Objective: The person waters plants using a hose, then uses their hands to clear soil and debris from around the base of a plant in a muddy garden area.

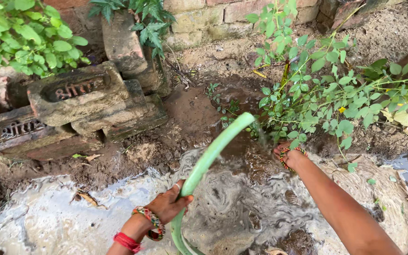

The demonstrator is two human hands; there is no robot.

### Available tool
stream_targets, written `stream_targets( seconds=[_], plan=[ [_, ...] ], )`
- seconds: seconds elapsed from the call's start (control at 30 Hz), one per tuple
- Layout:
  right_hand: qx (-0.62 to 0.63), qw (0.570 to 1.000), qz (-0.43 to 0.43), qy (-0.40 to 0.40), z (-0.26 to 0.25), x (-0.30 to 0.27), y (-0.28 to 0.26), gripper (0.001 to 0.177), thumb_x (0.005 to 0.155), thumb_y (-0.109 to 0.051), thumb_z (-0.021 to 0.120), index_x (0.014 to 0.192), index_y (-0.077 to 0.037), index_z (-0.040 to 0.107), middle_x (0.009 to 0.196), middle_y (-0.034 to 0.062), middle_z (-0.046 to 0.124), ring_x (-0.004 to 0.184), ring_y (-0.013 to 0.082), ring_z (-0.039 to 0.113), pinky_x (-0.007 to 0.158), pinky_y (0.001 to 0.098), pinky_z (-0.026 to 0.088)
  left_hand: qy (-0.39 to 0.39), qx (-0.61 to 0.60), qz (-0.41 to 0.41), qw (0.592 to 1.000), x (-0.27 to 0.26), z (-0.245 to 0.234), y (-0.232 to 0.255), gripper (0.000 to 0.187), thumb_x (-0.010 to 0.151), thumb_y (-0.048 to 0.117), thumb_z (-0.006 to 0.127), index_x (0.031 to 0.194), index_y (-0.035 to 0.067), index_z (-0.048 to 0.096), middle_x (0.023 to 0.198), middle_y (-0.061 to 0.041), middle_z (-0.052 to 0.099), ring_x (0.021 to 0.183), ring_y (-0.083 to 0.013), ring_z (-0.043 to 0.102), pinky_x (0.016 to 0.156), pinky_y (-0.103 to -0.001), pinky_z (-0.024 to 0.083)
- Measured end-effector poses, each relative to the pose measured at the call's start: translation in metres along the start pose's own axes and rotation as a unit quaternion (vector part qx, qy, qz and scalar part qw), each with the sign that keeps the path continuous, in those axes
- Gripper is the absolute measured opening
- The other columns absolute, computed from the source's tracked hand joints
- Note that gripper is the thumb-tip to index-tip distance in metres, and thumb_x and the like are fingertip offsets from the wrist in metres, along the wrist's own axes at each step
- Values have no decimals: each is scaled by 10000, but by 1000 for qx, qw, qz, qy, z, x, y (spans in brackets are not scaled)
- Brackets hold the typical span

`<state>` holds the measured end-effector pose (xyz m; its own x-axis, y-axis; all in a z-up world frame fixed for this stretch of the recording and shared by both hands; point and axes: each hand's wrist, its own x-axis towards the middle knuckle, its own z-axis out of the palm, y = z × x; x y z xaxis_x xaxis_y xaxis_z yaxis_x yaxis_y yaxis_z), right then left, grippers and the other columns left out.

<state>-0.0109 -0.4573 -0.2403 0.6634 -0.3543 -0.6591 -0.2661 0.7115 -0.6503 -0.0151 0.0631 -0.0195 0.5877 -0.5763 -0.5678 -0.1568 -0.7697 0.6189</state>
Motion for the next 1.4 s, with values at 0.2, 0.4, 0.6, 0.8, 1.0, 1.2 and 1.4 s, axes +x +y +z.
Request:
stream_targets(
  seconds=[0.2,0.4,0.6,0.8,1.0,1.2,1.4],
  plan=[
    [-415,887,-111,171,-27,-28,8,447,902,-293,532,1299,-100,467,1190,203,602,919,280,722,831,444,619,32,-106,-20,994,5,10,-38,706,944,573,467,1532,224,291,973,-45,714,910,-171,749,841,-388,580],
    [-718,677,-28,160,-72,-63,17,803,829,-565,574,1461,-127,345,1347,242,508,948,275,728,808,423,606,26,-87,-72,993,21,8,-40,731,988,553,449,1570,192,194,919,-72,774,869,-183,763,829,-386,582],
    [-796,592,56,116,-73,-92,40,1172,756,-838,615,1622,-154,223,1503,281,415,977,270,734,784,401,593,70,-53,-87,992,41,11,-33,526,1015,520,429,1382,143,436,835,-59,779,787,-194,759,773,-410,570],
    [-857,509,25,74,-57,-100,71,1427,662,-752,899,1633,-130,59,1620,218,205,1464,354,312,1189,458,349,74,-114,-111,985,37,7,-22,433,1011,458,461,1330,164,463,774,-66,734,737,-199,735,739,-411,573],
    [-863,500,1,71,-60,-120,78,1199,631,-470,974,1588,-211,300,1622,102,355,1489,339,385,1229,456,382,58,-130,-131,981,45,7,-27,473,1013,468,458,1353,141,426,794,-68,734,747,-213,737,746,-422,591],
    [-845,529,-53,62,-59,-130,77,952,662,-354,973,1461,-290,459,1584,73,403,1379,308,519,1155,398,458,70,-80,-115,988,55,11,-36,454,998,489,462,1275,129,472,819,-101,760,781,-249,756,782,-452,582],
    [-872,483,-81,16,-62,-122,96,535,765,-196,818,1278,-263,678,1387,12,646,1218,231,671,1046,346,574,56,-56,-101,992,52,9,-30,452,1012,509,440,1279,143,441,833,-103,775,804,-253,770,790,-447,565]
  ],
)
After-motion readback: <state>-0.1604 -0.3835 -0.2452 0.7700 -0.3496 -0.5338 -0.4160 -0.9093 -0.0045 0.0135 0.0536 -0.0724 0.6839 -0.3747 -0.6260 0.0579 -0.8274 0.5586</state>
